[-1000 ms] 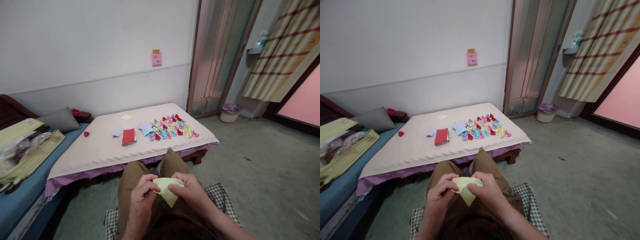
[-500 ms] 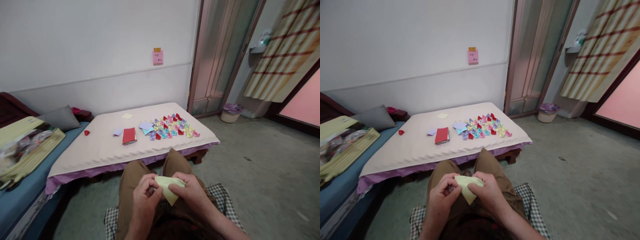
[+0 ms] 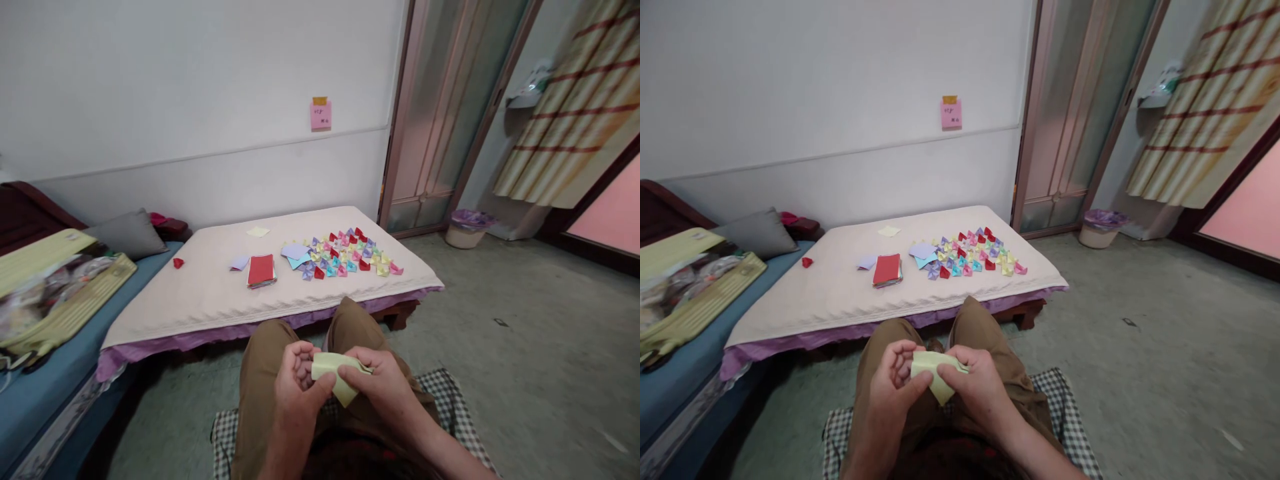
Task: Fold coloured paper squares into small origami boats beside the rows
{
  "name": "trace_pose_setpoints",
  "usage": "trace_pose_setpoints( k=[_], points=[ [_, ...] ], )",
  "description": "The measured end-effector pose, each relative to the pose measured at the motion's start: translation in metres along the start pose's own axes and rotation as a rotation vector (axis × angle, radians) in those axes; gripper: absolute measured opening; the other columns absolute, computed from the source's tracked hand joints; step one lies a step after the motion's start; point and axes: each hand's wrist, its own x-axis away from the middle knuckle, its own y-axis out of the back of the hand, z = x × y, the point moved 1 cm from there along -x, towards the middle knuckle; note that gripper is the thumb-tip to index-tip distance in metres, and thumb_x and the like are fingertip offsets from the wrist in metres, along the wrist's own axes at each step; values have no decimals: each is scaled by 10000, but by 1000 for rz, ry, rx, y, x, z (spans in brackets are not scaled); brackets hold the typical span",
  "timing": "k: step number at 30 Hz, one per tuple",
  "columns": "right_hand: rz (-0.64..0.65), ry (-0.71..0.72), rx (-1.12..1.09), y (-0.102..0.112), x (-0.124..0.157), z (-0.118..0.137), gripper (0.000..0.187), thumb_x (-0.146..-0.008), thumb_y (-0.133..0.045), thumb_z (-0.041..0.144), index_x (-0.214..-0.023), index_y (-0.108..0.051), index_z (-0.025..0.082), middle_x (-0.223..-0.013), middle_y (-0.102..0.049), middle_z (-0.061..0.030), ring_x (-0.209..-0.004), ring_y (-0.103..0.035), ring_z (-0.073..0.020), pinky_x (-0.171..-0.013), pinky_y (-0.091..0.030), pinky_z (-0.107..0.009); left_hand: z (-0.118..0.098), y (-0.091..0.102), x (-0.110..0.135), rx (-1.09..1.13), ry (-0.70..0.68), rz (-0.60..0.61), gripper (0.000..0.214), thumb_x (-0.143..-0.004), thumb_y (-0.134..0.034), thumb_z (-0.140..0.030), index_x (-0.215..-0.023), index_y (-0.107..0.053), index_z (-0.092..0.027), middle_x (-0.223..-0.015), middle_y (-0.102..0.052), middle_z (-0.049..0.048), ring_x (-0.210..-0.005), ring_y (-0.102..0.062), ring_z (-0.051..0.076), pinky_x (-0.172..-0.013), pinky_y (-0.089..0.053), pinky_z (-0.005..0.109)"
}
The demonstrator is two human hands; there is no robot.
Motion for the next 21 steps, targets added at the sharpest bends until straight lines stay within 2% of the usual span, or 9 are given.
trace_pose_setpoints(
  k=[3, 9, 11, 17, 21],
  points=[
    [-13, 21, 14, 0, 1, 1, 207, -657, -579, 333, -558, -596, 151, -516, -468, 27, -541, -414, -128, -520, -339, -228, 3, -2, 0, -14, 74, 7, 249, -596, -759, -276, -724, -588, -149, -613, -613, -13, -563, -574, 127, -537, -463, 213],
    [-20, -25, -22, 0, -1, -3, 185, -639, -595, 307, -540, -561, 154, -505, -444, 39, -518, -387, -112, -495, -315, -219, 1, -3, 7, 29, 100, -2, 227, -731, -660, -347, -642, -626, -140, -572, -584, -22, -544, -530, 117, -530, -434, 209],
    [-8, -47, -70, 0, -2, -5, 187, -640, -607, 302, -542, -553, 152, -504, -444, 43, -507, -380, -105, -487, -302, -215, 0, -3, 7, 54, 118, 2, 249, -766, -621, -374, -673, -636, -143, -591, -597, -13, -560, -548, 129, -535, -440, 216],
    [64, -48, -194, 2, -1, -8, 222, -666, -635, 342, -611, -615, 128, -524, -494, 34, -514, -409, -106, -498, -309, -214, 5, -3, 4, -73, 131, 94, 230, -681, -703, -303, -834, -715, -131, -725, -690, 38, -722, -621, 211, -660, -488, 281],
    [129, -57, -289, 5, 1, -6, 142, -662, -584, 258, -657, -645, 131, -573, -557, 9, -522, -440, -112, -488, -332, -208, 8, -2, 5, -23, 146, 57, 247, -712, -670, -296, -871, -720, -114, -713, -690, 41, -683, -618, 206, -625, -483, 280]
  ],
)
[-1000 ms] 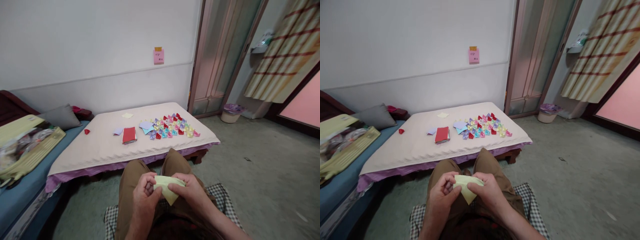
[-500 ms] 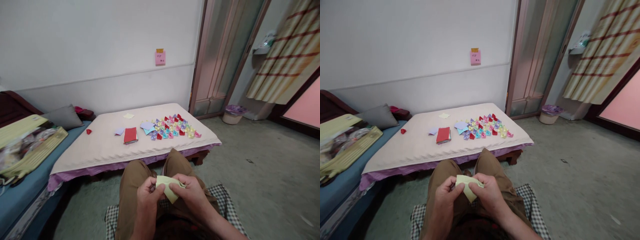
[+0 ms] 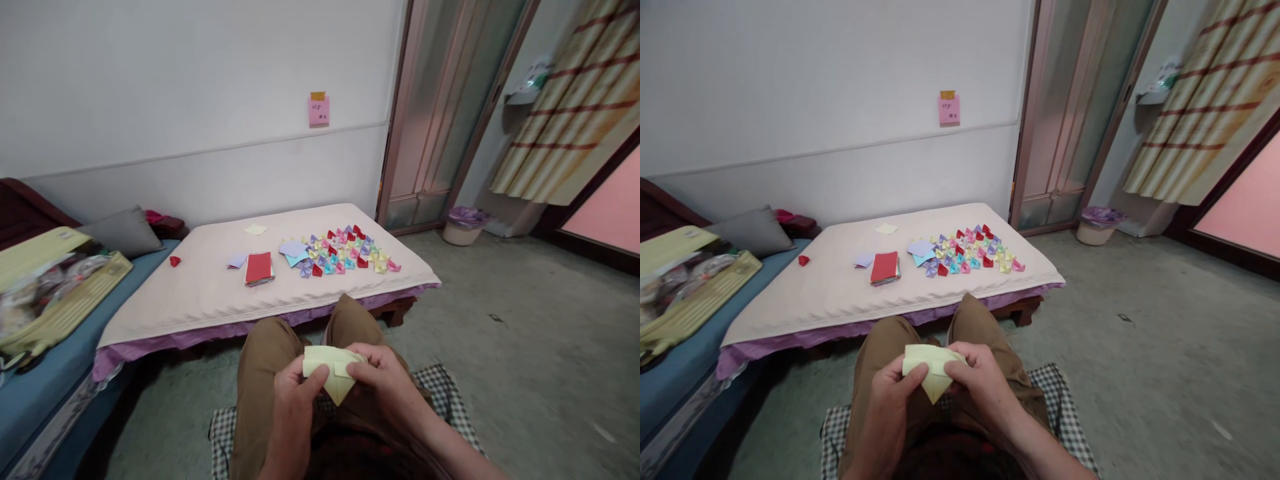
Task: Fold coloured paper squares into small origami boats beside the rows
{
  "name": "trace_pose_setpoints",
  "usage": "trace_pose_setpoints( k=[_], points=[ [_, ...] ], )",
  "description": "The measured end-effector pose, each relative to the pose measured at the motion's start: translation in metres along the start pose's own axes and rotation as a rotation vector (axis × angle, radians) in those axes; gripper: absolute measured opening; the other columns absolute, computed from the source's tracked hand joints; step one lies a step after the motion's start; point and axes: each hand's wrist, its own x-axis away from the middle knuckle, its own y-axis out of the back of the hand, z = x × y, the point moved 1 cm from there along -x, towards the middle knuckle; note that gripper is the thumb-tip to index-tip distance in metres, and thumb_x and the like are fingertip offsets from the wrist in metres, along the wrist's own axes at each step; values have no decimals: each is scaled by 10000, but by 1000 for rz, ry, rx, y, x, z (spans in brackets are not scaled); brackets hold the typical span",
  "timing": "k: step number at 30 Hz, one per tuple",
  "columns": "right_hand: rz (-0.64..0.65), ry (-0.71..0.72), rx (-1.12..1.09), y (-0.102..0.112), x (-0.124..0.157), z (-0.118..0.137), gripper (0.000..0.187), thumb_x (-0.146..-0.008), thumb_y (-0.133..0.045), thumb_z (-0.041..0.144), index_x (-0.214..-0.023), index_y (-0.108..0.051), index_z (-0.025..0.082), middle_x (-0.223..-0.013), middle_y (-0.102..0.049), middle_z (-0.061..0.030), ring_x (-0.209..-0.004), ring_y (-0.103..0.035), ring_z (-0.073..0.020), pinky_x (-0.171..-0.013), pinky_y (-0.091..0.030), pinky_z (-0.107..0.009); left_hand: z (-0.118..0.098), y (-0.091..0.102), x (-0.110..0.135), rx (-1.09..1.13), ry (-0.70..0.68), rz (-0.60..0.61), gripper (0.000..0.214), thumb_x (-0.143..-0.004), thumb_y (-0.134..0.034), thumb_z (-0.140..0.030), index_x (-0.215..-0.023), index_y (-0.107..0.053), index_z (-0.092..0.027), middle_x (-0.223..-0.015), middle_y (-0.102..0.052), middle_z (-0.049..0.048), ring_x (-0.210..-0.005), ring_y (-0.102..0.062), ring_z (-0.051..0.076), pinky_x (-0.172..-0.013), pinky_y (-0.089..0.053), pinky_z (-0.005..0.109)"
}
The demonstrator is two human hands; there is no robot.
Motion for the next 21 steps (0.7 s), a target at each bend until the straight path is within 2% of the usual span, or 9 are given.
trace_pose_setpoints(
  k=[5, 8, 12, 17, 21],
  points=[
    [-8, -4, -17, 1, 1, 0, 129, -595, -528, 145, -640, -649, 129, -542, -546, 19, -503, -423, -101, -470, -317, -194, -1, 2, 1, 19, -11, -12, 248, -719, -668, -277, -882, -721, -98, -740, -696, 54, -681, -610, 195, -617, -476, 269],
    [14, 7, 6, 1, 1, 2, 129, -620, -530, 163, -652, -651, 131, -558, -549, 16, -522, -438, -110, -484, -328, -202, 0, 3, 0, -4, -18, -29, 260, -715, -677, -281, -891, -721, -94, -753, -700, 62, -683, -607, 196, -606, -472, 266],
    [-66, -20, 91, 0, 2, 6, 51, -597, -595, 182, -593, -612, 134, -501, -478, 49, -485, -372, -89, -467, -287, -198, 0, 2, 1, 9, -8, -8, 263, -713, -683, -285, -904, -721, -107, -743, -698, 53, -690, -610, 200, -619, -478, 276],
    [-94, -6, 96, 1, 0, 3, 157, -582, -676, 256, -576, -570, 140, -511, -464, 54, -502, -357, -87, -477, -265, -204, -4, 0, 4, -30, -38, 22, 241, -711, -686, -279, -893, -725, -125, -770, -707, 49, -751, -622, 223, -671, -490, 295],
    [-80, -19, 109, 1, -2, 0, 167, -591, -687, 266, -598, -598, 125, -529, -479, 43, -517, -375, -94, -487, -279, -208, -8, 0, 5, -74, -57, 57, 235, -735, -667, -287, -900, -724, -130, -780, -703, 45, -771, -615, 225, -692, -487, 301]
  ],
)
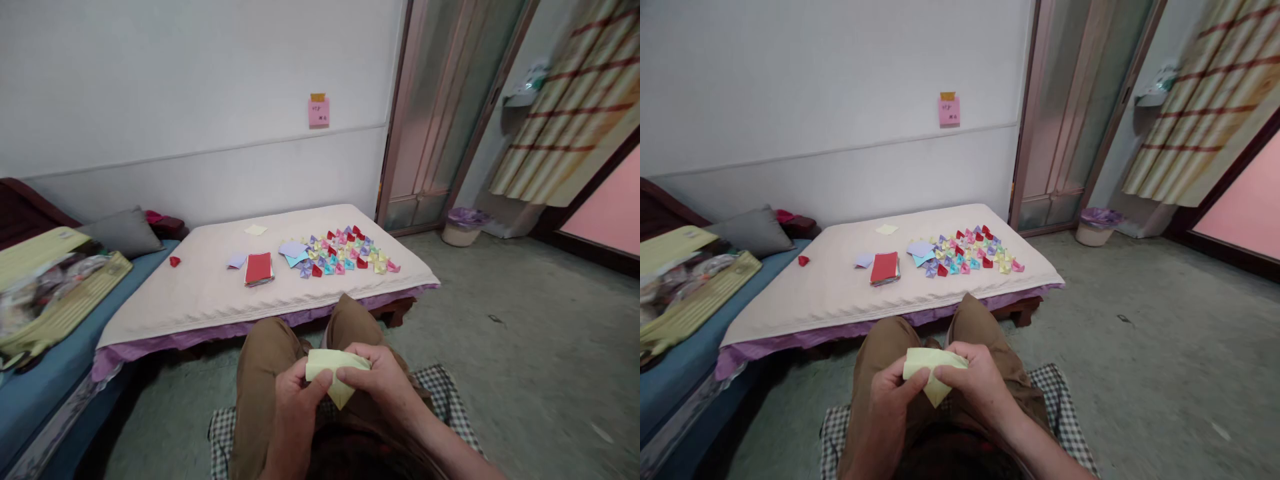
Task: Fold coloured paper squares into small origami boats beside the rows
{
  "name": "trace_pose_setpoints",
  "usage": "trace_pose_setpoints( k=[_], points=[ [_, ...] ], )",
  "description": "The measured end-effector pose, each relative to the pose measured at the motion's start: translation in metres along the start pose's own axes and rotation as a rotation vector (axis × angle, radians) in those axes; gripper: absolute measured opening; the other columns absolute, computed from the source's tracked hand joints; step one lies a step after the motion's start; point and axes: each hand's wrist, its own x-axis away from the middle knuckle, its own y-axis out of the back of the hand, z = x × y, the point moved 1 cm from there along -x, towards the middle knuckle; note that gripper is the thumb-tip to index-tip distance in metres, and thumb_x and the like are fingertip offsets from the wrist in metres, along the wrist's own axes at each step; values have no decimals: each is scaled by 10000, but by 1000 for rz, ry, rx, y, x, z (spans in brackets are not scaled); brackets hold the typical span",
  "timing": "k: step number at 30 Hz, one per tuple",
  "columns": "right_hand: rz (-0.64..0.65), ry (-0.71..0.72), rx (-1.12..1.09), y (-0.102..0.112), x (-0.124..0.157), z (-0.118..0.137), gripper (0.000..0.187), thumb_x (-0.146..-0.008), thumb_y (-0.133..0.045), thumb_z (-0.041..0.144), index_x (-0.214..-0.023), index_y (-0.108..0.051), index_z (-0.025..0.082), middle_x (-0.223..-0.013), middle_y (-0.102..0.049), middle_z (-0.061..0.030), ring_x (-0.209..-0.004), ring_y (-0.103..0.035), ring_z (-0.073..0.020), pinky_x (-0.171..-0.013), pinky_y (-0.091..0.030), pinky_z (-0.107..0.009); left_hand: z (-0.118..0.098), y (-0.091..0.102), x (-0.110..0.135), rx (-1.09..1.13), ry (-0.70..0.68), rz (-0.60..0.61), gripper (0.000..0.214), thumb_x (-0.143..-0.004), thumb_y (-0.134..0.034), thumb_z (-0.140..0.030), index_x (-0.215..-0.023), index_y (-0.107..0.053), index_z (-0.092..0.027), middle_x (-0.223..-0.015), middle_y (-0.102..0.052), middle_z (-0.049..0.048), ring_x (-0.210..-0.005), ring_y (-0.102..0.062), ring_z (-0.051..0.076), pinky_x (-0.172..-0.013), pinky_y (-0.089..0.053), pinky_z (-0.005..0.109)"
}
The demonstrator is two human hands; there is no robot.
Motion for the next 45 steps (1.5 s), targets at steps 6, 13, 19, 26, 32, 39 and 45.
trace_pose_setpoints(
  k=[6, 13, 19, 26, 32, 39, 45],
  points=[
    [52, 10, -13, -3, 0, 4, 167, -604, -675, 238, -713, -669, 112, -580, -526, 26, -552, -420, -111, -519, -321, -215, -3, -2, 2, 22, -11, 30, 242, -746, -659, -288, -921, -723, -134, -820, -713, 44, -798, -611, 224, -730, -485, 307],
    [0, 28, 30, -3, 0, 3, 184, -627, -648, 287, -566, -585, 125, -520, -439, 39, -523, -362, -98, -489, -276, -214, -2, -2, 1, 8, -22, 59, 267, -751, -639, -301, -940, -726, -135, -845, -727, 53, -809, -627, 228, -732, -489, 306],
    [-14, 44, 62, -2, -1, -1, 168, -633, -626, 273, -564, -570, 130, -522, -433, 40, -525, -360, -101, -489, -280, -214, -4, -3, 0, -91, -42, 0, 246, -679, -654, -227, -890, -748, -141, -776, -734, 39, -738, -632, 215, -676, -489, 284],
    [129, 87, 37, 6, -1, 2, 242, -623, -648, 224, -845, -682, 134, -705, -596, -5, -644, -486, -148, -594, -366, -237, -8, 10, -11, -144, 1, 96, 203, -623, -623, -191, -764, -745, -112, -605, -626, 1, -568, -492, 139, -558, -392, 234],
    [232, 43, 228, 5, -4, 4, 59, -604, -626, 178, -607, -629, 120, -539, -437, 48, -535, -345, -89, -489, -235, -202, -7, 12, -19, -268, 21, 281, 99, -592, -588, -156, -614, -669, -104, -506, -428, -42, -518, -322, 92, -490, -255, 212],
    [211, 15, 214, 0, -3, -1, 104, -607, -584, 186, -529, -541, 132, -512, -350, 59, -508, -276, -74, -459, -190, -200, -3, 13, -19, -249, 20, 178, 86, -615, -618, -199, -579, -576, -133, -494, -374, -63, -505, -283, 81, -473, -218, 208],
    [182, 27, 96, -5, -2, -2, 119, -631, -599, 222, -637, -639, 111, -567, -468, 26, -552, -385, -109, -516, -312, -213, 8, 7, -20, -128, -47, 40, 130, -633, -662, -237, -664, -583, -139, -535, -470, -50, -493, -386, 84, -478, -313, 196]
  ],
)
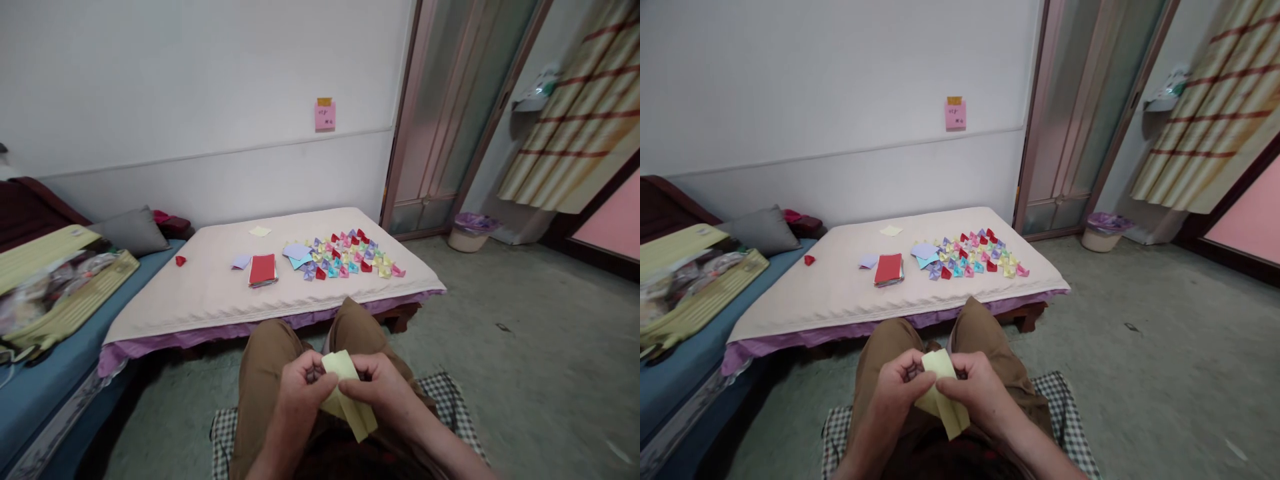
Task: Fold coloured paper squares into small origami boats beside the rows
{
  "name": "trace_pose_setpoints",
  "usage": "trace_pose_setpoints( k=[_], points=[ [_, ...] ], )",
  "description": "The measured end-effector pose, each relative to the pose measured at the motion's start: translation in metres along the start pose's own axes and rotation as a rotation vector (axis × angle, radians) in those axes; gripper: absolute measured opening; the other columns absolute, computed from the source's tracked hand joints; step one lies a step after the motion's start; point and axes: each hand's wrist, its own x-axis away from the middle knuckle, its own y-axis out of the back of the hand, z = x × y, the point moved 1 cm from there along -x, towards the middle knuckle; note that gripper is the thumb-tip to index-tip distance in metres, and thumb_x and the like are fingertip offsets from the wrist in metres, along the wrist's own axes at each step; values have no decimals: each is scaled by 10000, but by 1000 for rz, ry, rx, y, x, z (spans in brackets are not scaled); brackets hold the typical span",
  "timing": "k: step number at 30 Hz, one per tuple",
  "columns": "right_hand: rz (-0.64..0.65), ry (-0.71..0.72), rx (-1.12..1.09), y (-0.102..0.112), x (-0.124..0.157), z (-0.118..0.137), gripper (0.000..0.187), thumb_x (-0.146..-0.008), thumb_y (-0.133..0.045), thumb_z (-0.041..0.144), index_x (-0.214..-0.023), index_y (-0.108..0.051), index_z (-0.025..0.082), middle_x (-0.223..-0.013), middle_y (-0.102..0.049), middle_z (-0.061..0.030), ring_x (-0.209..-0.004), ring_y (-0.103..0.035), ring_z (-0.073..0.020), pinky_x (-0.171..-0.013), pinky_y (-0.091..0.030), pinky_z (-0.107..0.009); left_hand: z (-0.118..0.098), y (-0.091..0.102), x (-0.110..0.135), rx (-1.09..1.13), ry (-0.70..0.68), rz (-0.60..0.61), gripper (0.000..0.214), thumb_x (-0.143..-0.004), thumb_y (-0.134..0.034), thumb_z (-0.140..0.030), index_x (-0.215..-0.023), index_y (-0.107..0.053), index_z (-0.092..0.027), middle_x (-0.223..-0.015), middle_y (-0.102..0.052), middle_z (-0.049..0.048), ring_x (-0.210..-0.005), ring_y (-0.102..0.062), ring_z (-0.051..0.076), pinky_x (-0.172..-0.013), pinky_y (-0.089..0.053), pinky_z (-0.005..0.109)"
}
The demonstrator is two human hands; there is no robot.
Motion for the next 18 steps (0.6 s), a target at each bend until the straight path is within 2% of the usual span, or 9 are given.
trace_pose_setpoints(
  k=[3, 5, 9, 12, 18],
  points=[
    [-109, 50, -35, -4, 0, -2, 146, -651, -617, 262, -657, -641, 118, -598, -523, 7, -581, -434, -134, -546, -362, -233, -1, -5, 6, 9, -137, -259, 237, -635, -679, -208, -849, -589, -163, -713, -594, 5, -634, -545, 135, -599, -440, 231],
    [-168, 73, -28, -7, -1, -5, 168, -671, -614, 288, -660, -637, 123, -596, -525, 6, -570, -434, -134, -537, -367, -235, -4, -7, 12, -87, -264, -340, 235, -684, -654, -201, -910, -594, -178, -846, -625, 49, -776, -596, 177, -726, -478, 289],
    [-229, 121, 71, -12, -1, -13, 178, -706, -588, 298, -684, -640, 129, -592, -502, 13, -559, -418, -127, -519, -356, -227, -13, -6, 22, -343, -450, -374, 72, -762, -598, -197, -823, -636, -200, -1053, -610, 91, -1009, -571, 234, -881, -448, 367],
    [-261, 148, 179, -13, 0, -15, 195, -729, -570, 309, -655, -613, 133, -583, -471, 18, -559, -413, -125, -512, -342, -223, -15, -4, 23, -430, -458, -403, 75, -780, -586, -187, -805, -653, -208, -1056, -611, 80, -993, -580, 226, -868, -455, 361],
    [-346, 281, 405, -13, 0, -17, 277, -755, -553, 290, -525, -454, 172, -537, -386, 39, -522, -373, -106, -485, -285, -220, -9, -2, 17, -390, -426, -406, 55, -765, -618, -201, -757, -672, -201, -995, -622, 73, -924, -607, 211, -802, -485, 322]
  ],
)
